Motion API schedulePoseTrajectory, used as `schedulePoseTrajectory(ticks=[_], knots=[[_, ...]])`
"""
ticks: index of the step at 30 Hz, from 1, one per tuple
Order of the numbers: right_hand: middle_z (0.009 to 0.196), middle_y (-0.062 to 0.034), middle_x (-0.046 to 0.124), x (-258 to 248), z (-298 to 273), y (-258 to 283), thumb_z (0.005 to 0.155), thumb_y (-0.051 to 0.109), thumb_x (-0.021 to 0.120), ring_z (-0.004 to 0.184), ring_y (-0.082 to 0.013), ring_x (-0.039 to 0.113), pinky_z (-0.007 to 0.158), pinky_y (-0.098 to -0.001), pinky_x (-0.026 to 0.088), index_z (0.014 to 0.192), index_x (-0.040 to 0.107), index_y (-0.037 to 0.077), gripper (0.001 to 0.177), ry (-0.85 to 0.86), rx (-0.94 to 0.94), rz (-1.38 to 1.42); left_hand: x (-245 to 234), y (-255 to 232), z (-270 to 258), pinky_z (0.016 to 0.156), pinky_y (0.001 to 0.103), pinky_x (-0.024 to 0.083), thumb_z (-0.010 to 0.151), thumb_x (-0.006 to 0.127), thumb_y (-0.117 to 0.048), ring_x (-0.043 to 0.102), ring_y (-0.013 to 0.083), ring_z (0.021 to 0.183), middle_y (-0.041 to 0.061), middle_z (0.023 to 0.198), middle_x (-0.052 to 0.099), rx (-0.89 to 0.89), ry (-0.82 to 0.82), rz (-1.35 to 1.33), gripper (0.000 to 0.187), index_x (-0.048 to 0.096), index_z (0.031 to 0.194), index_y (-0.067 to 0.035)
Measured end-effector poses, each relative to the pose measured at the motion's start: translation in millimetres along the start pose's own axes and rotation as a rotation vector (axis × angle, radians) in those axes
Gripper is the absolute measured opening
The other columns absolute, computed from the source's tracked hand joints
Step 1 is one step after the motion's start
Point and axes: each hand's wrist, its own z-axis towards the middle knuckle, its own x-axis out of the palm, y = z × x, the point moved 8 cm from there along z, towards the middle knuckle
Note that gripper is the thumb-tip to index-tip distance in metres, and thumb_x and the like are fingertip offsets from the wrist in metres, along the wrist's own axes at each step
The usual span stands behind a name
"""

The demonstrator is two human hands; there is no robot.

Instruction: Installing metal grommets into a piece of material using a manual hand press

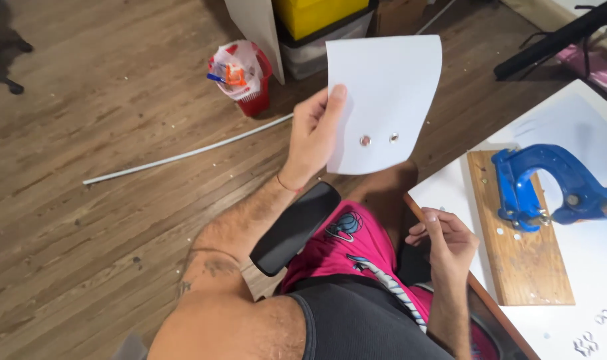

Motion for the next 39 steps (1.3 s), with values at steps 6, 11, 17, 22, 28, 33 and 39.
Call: schedulePoseTrajectory(ticks=[6, 11, 17, 22, 28, 33, 39], knots=[[0.066, -0.0218, 0.066, -6, -3, 0, 0.103, 0.008, 0.067, 0.052, -0.0267, 0.07, 0.049, -0.0331, 0.058, 0.108, 0.069, -0.007, 0.016, -0.025, -0.003, 0.001, 21, -33, 9, 0.061, 0.014, 0.039, 0.108, 0.054, -0.032, 0.045, -0.0023, 0.064, -0.01, 0.061, 0.049, 0.102, 0.088, -0.089, 0.04, 0.057, 0.072, -0.017], [0.066, -0.0219, 0.071, 3, -5, -2, 0.101, 0.01, 0.069, 0.053, -0.026, 0.072, 0.051, -0.0319, 0.059, 0.106, 0.072, -0.009, 0.02, 0.044, -0.009, -0.167, 24, -8, 9, 0.064, 0.016, 0.045, 0.11, 0.052, -0.029, 0.055, -0.0003, 0.071, -0.008, 0.068, 0.058, 0.064, 0.123, -0.158, 0.034, 0.066, 0.083, -0.014], [0.073, 0.0074, 0.081, 33, -12, -9, 0.09, 0.037, 0.07, 0.064, -0.0081, 0.073, 0.068, -0.0261, 0.056, 0.12, 0.076, 0.02, 0.035, 0.416, 0.191, -0.84, 43, 145, -12, 0.079, 0.025, 0.054, 0.088, 0.072, -0.008, 0.066, 0.0088, 0.088, 0.003, 0.104, 0.075, -0.289, 0.046, -0.338, 0.026, 0.072, 0.114, -0.005], [0.128, -0.0133, 0.068, 46, -43, -52, 0.095, 0.065, 0.056, 0.105, -0.0359, 0.075, 0.085, -0.0536, 0.059, 0.152, 0.034, 0.017, 0.077, 0.886, 0.081, -1.32, 87, 141, -45, 0.092, 0.04, 0.063, 0.077, 0.076, 0.004, 0.07, 0.0262, 0.111, 0.018, 0.126, 0.069, -0.452, 0.381, -0.213, 0.074, 0.046, 0.145, 0.0], [0.076, -0.0038, 0.06, 112, -77, 157, 0.096, 0.01, 0.05, 0.06, -0.0208, 0.057, 0.058, -0.0353, 0.045, 0.119, 0.055, 0.007, 0.025, 0.446, -0.874, -0.821, 97, 119, -50, 0.085, 0.028, 0.059, 0.081, 0.07, 0.005, 0.068, 0.0115, 0.096, 0.01, 0.116, 0.073, -0.289, 0.481, -0.106, 0.072, 0.052, 0.149, -0.007], [0.062, -0.0038, 0.052, 107, -89, 195, 0.095, 0.011, 0.043, 0.051, -0.0198, 0.045, 0.05, -0.0316, 0.036, 0.082, 0.069, 0.005, 0.031, 0.233, -0.836, -0.668, 94, 104, -55, 0.077, 0.023, 0.059, 0.082, 0.06, 0.007, 0.069, 0.009, 0.09, 0.012, 0.118, 0.075, -0.387, 0.484, -0.041, 0.07, 0.055, 0.149, -0.013], [0.056, 0.0025, 0.054, 92, -77, 176, 0.082, 0.018, 0.067, 0.046, -0.0124, 0.049, 0.048, -0.0278, 0.041, 0.075, 0.071, 0.014, 0.009, 0.167, -0.643, -0.7, 81, 102, -58, 0.071, 0.024, 0.058, 0.078, 0.063, 0.006, 0.067, 0.0093, 0.088, 0.01, 0.112, 0.074, -0.315, 0.489, -0.024, 0.075, 0.053, 0.151, -0.012]])
